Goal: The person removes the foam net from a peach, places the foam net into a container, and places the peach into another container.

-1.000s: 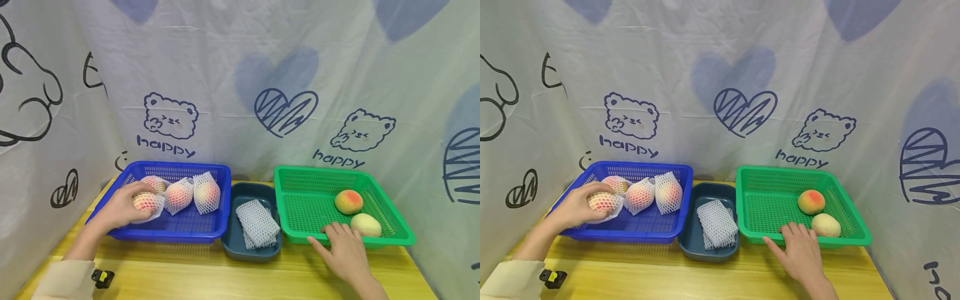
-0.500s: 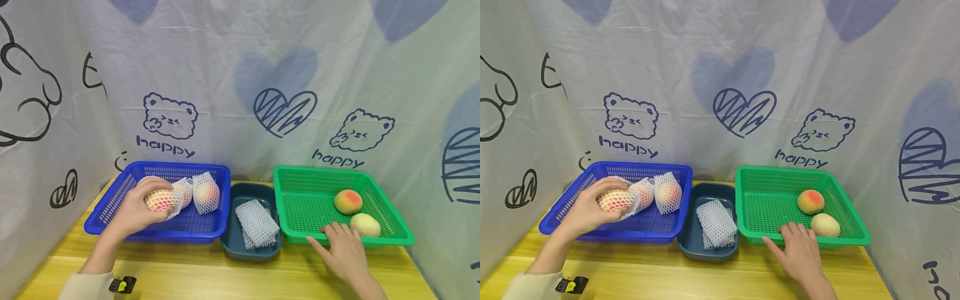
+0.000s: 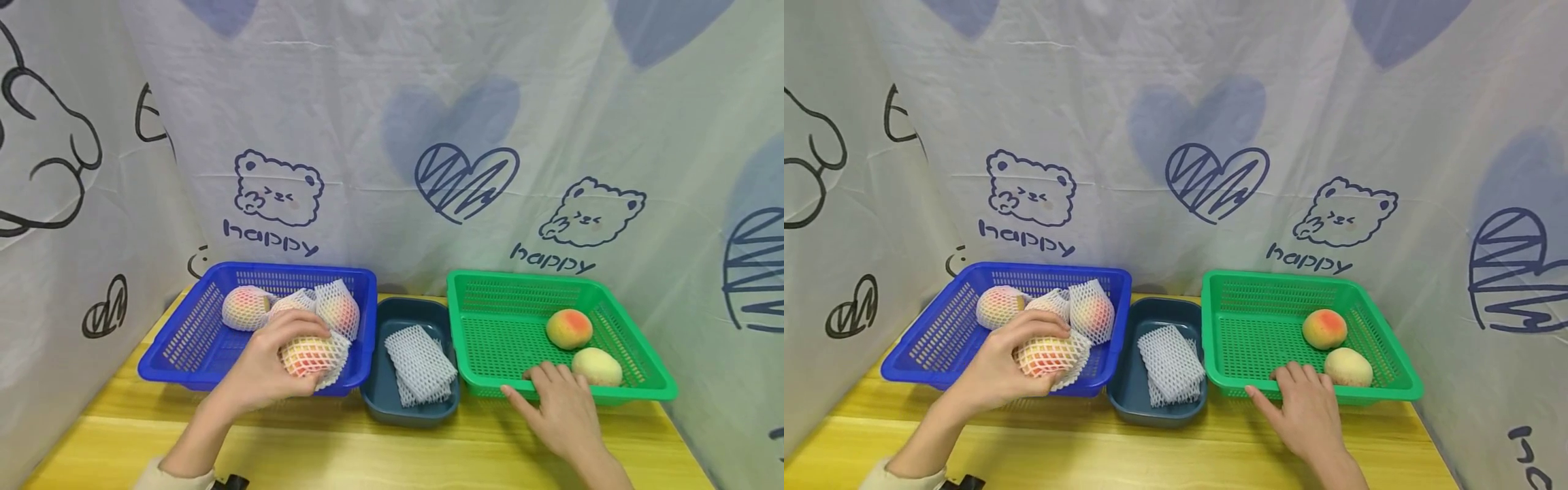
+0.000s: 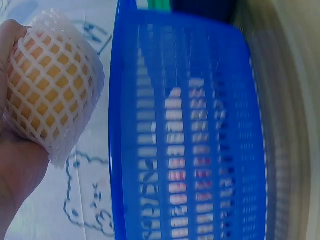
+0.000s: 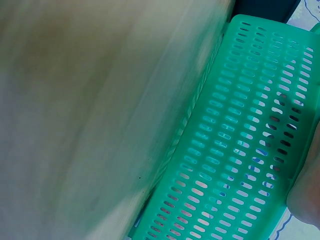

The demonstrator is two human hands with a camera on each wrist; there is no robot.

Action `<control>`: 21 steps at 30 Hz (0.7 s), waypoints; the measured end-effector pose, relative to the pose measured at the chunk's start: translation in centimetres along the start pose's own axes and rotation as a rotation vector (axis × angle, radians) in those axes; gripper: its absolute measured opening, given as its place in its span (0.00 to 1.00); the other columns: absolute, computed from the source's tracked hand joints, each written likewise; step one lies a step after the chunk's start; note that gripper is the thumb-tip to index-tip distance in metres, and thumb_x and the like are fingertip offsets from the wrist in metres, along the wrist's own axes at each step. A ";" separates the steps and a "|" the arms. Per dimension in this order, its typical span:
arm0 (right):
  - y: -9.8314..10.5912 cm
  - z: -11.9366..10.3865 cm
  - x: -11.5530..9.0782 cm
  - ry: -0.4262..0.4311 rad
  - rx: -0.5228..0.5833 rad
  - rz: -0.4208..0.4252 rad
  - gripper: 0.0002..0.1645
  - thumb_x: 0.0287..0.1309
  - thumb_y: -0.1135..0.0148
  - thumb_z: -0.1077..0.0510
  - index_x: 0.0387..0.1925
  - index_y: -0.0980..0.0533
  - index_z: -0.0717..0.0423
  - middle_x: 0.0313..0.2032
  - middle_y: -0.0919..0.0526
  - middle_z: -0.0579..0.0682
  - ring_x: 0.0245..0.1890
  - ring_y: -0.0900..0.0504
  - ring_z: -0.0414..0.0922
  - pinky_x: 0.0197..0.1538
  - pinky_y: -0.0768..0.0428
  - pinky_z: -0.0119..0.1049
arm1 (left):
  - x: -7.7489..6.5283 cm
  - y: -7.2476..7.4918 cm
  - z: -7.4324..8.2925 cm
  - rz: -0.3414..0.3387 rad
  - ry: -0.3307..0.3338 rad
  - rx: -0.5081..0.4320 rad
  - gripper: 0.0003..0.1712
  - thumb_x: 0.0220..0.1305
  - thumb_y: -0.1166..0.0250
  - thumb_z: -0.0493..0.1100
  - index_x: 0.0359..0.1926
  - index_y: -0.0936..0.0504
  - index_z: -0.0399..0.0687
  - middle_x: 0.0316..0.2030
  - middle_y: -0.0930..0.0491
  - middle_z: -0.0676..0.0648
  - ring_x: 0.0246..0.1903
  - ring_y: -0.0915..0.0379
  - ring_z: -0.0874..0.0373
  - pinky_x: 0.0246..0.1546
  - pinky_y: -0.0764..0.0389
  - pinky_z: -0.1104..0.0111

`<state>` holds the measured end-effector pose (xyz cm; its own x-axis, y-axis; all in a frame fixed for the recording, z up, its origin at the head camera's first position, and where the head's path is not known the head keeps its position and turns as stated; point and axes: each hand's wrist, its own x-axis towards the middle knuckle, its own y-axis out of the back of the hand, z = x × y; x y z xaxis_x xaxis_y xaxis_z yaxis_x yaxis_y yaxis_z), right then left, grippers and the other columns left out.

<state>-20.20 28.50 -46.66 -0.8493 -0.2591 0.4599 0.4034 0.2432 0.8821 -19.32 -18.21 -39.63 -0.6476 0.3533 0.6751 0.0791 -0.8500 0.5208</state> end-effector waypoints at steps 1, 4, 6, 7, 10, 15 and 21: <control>0.0 0.0 0.0 0.000 0.001 0.001 0.27 0.64 0.35 0.31 0.38 0.18 0.50 0.36 0.19 0.46 0.40 0.22 0.52 0.41 0.32 0.47 | 0.0 -0.4 0.2 -0.015 -0.008 -0.008 0.33 0.36 0.19 0.32 0.49 0.14 0.55 0.52 0.18 0.53 0.55 0.25 0.57 0.62 0.26 0.69; 0.0 0.0 0.0 -0.001 0.003 0.002 0.27 0.64 0.35 0.32 0.38 0.18 0.51 0.36 0.19 0.45 0.40 0.22 0.51 0.41 0.32 0.46 | 0.0 -1.4 1.0 -0.051 -0.046 -0.016 0.34 0.35 0.20 0.34 0.50 0.14 0.56 0.52 0.18 0.54 0.55 0.25 0.57 0.63 0.27 0.68; 0.0 0.0 0.0 0.000 0.004 0.004 0.26 0.64 0.35 0.32 0.38 0.18 0.51 0.36 0.19 0.45 0.40 0.22 0.51 0.41 0.33 0.46 | -0.1 -2.0 1.5 -0.070 -0.079 -0.020 0.34 0.35 0.19 0.35 0.50 0.15 0.57 0.52 0.18 0.54 0.55 0.25 0.57 0.63 0.28 0.68; 0.0 0.0 0.0 0.000 0.004 0.005 0.26 0.64 0.35 0.32 0.38 0.18 0.51 0.36 0.19 0.46 0.40 0.22 0.51 0.41 0.33 0.45 | -0.1 -2.3 1.7 -0.082 -0.096 -0.024 0.34 0.35 0.19 0.35 0.50 0.15 0.57 0.52 0.18 0.55 0.55 0.26 0.57 0.62 0.27 0.68; 0.0 0.0 0.0 0.001 0.003 0.006 0.26 0.64 0.35 0.32 0.38 0.18 0.51 0.36 0.19 0.46 0.40 0.22 0.51 0.41 0.33 0.45 | -0.3 -3.2 2.3 -0.111 -0.137 -0.037 0.35 0.35 0.20 0.36 0.51 0.15 0.58 0.53 0.19 0.56 0.55 0.27 0.57 0.60 0.26 0.68; 0.0 0.0 0.0 0.004 0.000 0.005 0.26 0.64 0.35 0.32 0.38 0.18 0.51 0.37 0.19 0.46 0.40 0.22 0.52 0.42 0.32 0.46 | -0.7 -4.7 3.0 -0.170 -0.187 -0.050 0.35 0.35 0.21 0.38 0.51 0.16 0.59 0.54 0.20 0.57 0.56 0.28 0.58 0.59 0.24 0.64; 0.0 0.0 0.0 0.003 0.001 0.002 0.26 0.65 0.35 0.33 0.38 0.18 0.52 0.36 0.19 0.47 0.40 0.22 0.52 0.43 0.31 0.47 | -1.2 -6.6 3.8 -0.273 -0.226 -0.061 0.36 0.34 0.21 0.39 0.51 0.17 0.60 0.54 0.22 0.59 0.57 0.30 0.60 0.59 0.23 0.63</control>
<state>-20.23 28.50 -46.63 -0.8474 -0.2616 0.4620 0.4049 0.2444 0.8811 -16.22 -11.57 -41.89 -0.4546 0.6421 0.6173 -0.1234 -0.7317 0.6703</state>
